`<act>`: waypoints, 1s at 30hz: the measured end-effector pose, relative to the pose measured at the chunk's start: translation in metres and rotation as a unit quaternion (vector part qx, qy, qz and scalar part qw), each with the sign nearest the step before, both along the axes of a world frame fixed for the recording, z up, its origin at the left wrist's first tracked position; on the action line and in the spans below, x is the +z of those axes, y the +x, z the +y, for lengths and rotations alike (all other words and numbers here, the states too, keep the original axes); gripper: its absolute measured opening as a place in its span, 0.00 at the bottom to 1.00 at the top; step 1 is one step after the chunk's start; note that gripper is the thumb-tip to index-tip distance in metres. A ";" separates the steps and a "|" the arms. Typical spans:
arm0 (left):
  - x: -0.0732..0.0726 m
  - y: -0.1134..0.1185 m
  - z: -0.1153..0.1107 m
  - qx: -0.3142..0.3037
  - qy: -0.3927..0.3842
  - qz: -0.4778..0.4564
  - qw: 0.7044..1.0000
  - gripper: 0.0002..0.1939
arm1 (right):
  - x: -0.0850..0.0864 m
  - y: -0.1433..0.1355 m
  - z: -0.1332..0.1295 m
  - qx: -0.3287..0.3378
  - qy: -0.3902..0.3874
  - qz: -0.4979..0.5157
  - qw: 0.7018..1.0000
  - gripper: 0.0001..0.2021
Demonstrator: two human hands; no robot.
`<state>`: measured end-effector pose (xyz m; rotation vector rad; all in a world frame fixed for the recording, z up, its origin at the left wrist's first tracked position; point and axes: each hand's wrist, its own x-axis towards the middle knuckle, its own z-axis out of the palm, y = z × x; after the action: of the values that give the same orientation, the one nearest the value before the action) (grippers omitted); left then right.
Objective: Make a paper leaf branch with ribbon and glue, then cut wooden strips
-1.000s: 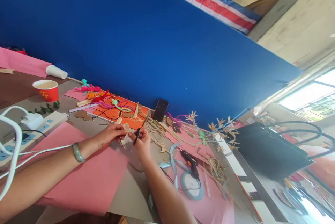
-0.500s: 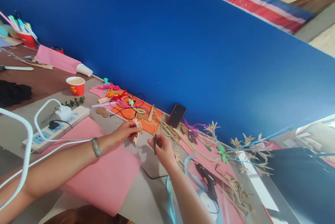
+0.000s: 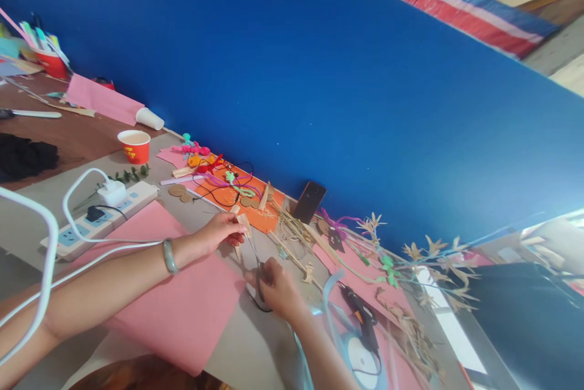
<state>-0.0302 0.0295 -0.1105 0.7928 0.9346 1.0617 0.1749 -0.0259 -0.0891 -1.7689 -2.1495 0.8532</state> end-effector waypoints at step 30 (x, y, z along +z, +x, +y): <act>0.001 0.001 -0.004 -0.031 -0.009 0.026 0.999 0.13 | -0.013 -0.006 0.008 -0.024 -0.072 0.141 0.987 0.17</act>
<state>-0.0291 0.0252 -0.1099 0.8328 0.9562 0.9813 0.1684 -0.0182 -0.1024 -1.6393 -1.8999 1.1941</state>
